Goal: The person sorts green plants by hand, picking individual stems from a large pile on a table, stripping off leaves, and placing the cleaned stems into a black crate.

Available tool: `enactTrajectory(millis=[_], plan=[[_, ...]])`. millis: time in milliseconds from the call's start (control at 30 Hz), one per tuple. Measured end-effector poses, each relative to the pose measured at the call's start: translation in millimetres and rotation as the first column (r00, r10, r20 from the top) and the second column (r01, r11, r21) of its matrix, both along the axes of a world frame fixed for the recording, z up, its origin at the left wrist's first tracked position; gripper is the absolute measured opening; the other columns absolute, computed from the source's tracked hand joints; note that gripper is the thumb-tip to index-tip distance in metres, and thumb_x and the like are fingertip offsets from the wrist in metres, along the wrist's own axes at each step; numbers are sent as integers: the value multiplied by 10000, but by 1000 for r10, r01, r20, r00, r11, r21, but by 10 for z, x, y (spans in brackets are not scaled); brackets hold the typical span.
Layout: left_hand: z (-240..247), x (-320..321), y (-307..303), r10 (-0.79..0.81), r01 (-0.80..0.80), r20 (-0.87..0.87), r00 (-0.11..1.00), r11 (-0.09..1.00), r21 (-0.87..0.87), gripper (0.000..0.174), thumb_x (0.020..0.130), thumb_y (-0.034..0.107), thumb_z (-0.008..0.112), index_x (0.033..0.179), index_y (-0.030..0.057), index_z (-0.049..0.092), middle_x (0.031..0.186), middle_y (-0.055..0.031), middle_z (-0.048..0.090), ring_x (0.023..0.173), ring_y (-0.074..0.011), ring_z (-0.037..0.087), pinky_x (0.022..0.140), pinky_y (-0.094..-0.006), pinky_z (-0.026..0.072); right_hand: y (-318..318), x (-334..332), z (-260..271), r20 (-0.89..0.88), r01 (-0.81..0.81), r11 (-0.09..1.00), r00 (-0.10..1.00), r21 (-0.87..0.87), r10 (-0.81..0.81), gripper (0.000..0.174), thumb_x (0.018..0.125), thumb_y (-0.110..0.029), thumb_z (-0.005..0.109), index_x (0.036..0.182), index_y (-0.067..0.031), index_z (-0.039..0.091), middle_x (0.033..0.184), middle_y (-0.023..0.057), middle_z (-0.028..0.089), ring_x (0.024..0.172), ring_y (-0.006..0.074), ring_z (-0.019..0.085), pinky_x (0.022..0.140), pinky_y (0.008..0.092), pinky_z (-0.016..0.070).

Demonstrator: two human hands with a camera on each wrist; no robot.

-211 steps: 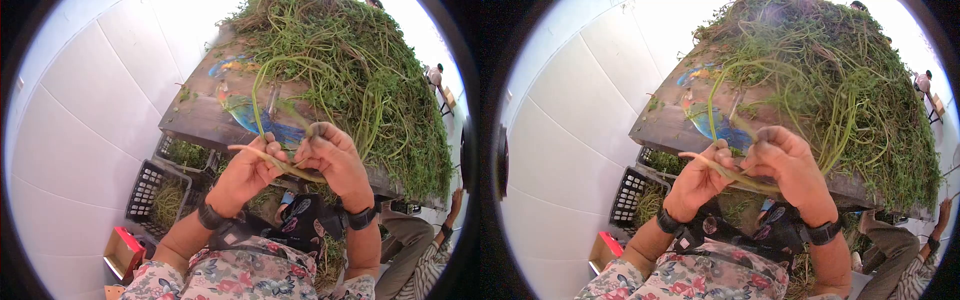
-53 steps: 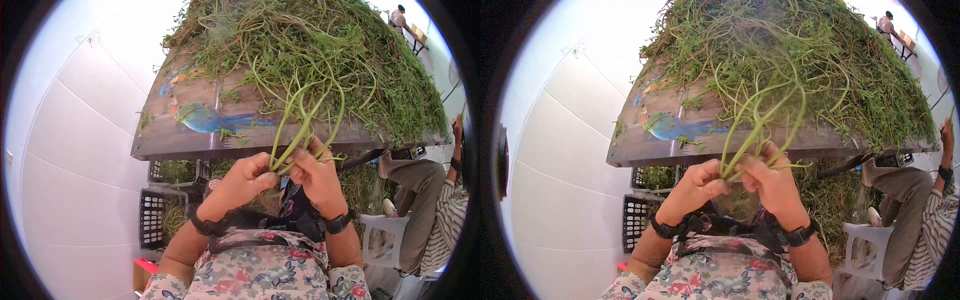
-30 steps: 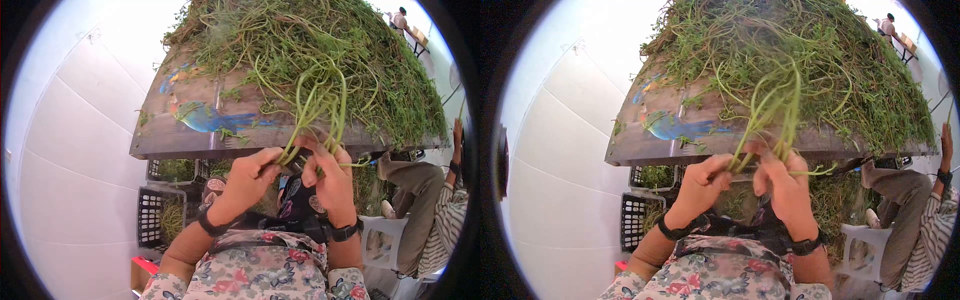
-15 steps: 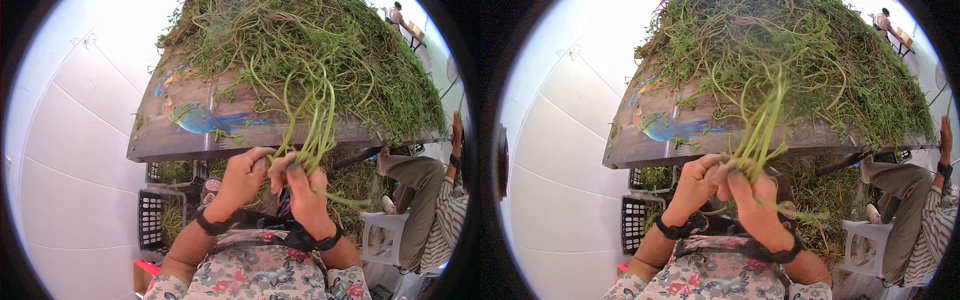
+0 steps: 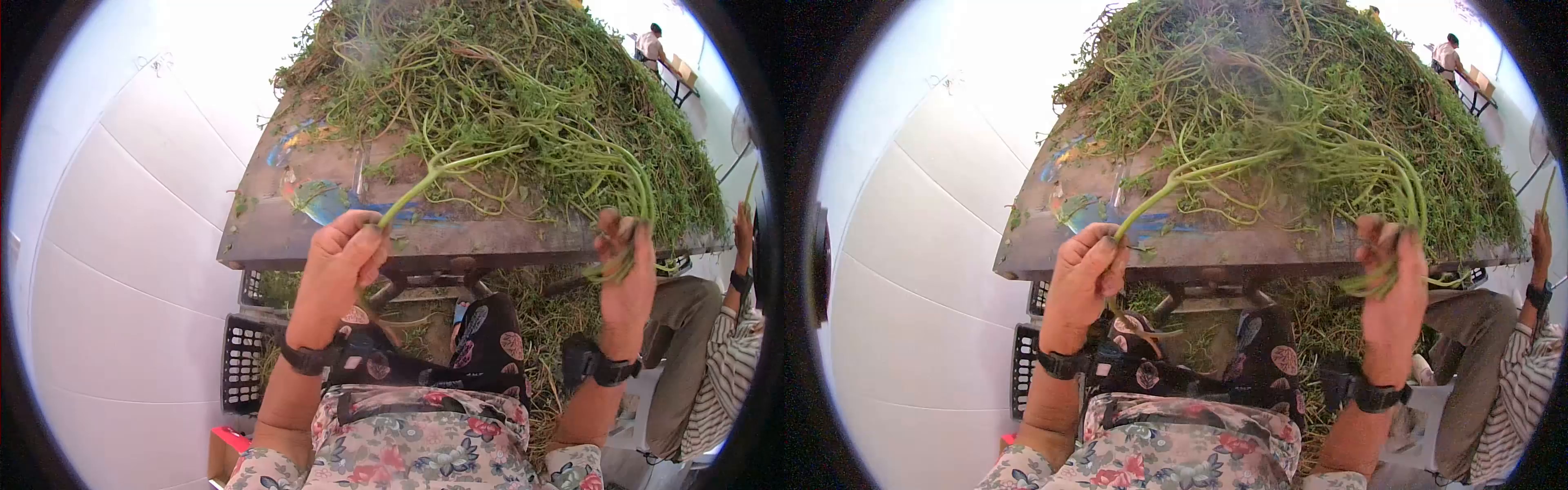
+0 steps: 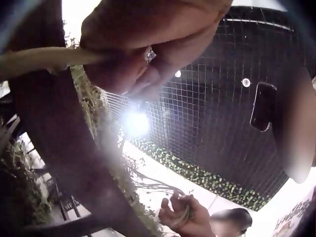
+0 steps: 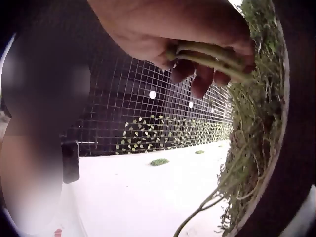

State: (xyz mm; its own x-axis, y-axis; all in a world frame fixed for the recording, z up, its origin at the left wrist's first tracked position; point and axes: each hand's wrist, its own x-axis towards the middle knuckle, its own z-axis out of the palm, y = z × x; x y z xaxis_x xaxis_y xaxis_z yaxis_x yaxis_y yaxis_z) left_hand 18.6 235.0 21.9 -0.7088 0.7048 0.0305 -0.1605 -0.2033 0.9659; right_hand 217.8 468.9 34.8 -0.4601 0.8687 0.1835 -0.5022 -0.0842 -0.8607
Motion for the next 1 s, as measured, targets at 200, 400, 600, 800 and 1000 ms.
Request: enactTrajectory(millis=[200,400,600,800,1000], plan=[[226,-6,-94,-49,-170,-589,807,935,-310,136,810,90,550,906,-5,566,664,-17,560,555,-70,489,512,-203,389,228,82,58,-460,-92,986,888,-137,19,188,938,-201,416,979,-32,485,784,56,504,585,117,377,536,229,330],[163,94,-102,-219,-159,-620,753,854,-495,131,768,58,540,875,-12,565,653,-59,562,593,-122,540,583,-255,437,401,93,151,-518,-299,952,806,62,287,165,930,-196,423,869,-48,465,597,-36,341,448,75,244,418,202,227],[-16,162,-9,-196,-31,-691,696,953,-302,133,770,66,547,888,5,561,683,-49,562,591,-107,531,581,-239,430,-535,-318,-291,93,-445,836,864,-320,495,272,901,-298,447,852,-47,540,640,9,495,480,70,399,436,195,299],[-15,327,18,-350,126,-481,804,890,-437,181,776,80,551,937,-2,539,707,-64,572,630,-93,536,586,-243,433,-771,-611,-326,155,-612,772,758,-171,634,267,905,-285,459,943,-40,558,803,37,590,626,75,485,496,221,374],[-149,264,-24,-305,252,-205,930,935,-249,136,813,76,538,923,-4,529,748,-10,564,670,-65,531,600,-206,441,-818,-742,-446,-58,-598,782,799,-178,598,236,907,-276,470,970,-61,542,884,47,607,796,91,556,619,231,427]])
